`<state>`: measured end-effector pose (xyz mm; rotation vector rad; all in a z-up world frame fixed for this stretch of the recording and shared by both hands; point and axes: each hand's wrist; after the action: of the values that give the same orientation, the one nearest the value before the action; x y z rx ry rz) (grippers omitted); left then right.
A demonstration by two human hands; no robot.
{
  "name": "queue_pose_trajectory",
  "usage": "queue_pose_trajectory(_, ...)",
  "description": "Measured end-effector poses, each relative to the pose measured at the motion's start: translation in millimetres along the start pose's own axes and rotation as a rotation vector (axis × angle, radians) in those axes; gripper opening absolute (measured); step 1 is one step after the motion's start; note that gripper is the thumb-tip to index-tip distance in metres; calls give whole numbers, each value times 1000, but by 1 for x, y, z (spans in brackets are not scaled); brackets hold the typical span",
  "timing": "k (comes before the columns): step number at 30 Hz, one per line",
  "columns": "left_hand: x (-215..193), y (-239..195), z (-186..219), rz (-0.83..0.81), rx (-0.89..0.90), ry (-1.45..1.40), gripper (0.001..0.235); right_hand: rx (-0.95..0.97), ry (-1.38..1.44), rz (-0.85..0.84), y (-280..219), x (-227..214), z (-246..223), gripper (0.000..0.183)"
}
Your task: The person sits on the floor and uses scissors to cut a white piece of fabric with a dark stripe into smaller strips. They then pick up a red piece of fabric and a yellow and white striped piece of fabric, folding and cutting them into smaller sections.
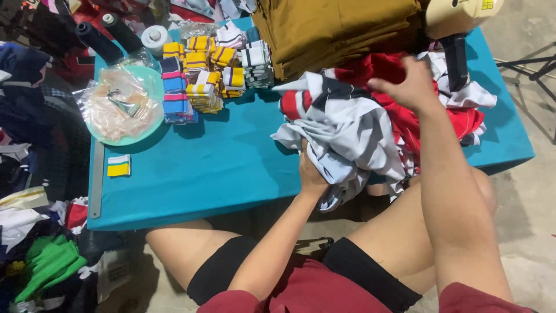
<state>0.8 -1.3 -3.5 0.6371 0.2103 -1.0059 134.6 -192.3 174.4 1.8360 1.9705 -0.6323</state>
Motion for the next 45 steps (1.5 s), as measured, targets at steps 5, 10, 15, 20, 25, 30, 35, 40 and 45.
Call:
queue_pose_trajectory(5, -18, 11, 23, -39, 38, 20, 95, 88, -308, 362, 98, 29, 159, 56)
queue_pose_trajectory(10, -36, 20, 17, -189, -56, -316, 101, -15, -151, 241, 90, 80, 141, 40)
queue_pose_trajectory(15, -37, 20, 13, -281, -124, -530, 99, -320, 83, -219, -25, 86, 11, 47)
queue_pose_trajectory(20, -32, 10, 4, -391, -170, -486, 89, -270, 81, -753, -84, 79, -68, 52)
queue_pose_trajectory(25, -16, 6, 1, -485, -203, -446, 83, -400, -468, -391, -61, 86, -28, 74)
queue_pose_trajectory(30, 9, -11, 6, -571, -238, -404, 77, -243, -590, -393, -66, 103, -23, 142)
queue_pose_trajectory(35, 42, -20, 13, -692, -291, -358, 70, 52, -343, -415, -67, 63, -45, 151)
queue_pose_trajectory(40, 76, -11, 19, -770, -325, -325, 65, -47, -339, -107, -35, 67, 32, 100)
queue_pose_trajectory(45, 130, 0, 34, -885, -370, -279, 62, -473, -444, 209, -53, 32, 22, 81)
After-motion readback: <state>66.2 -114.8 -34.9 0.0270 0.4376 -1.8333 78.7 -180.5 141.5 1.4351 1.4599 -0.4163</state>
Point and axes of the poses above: each hand's wrist, its own y-axis towards the middle knuckle, its own x-axis out of the palm, z = x × y, and after that the axes turned 10 degrees about y, right-handed
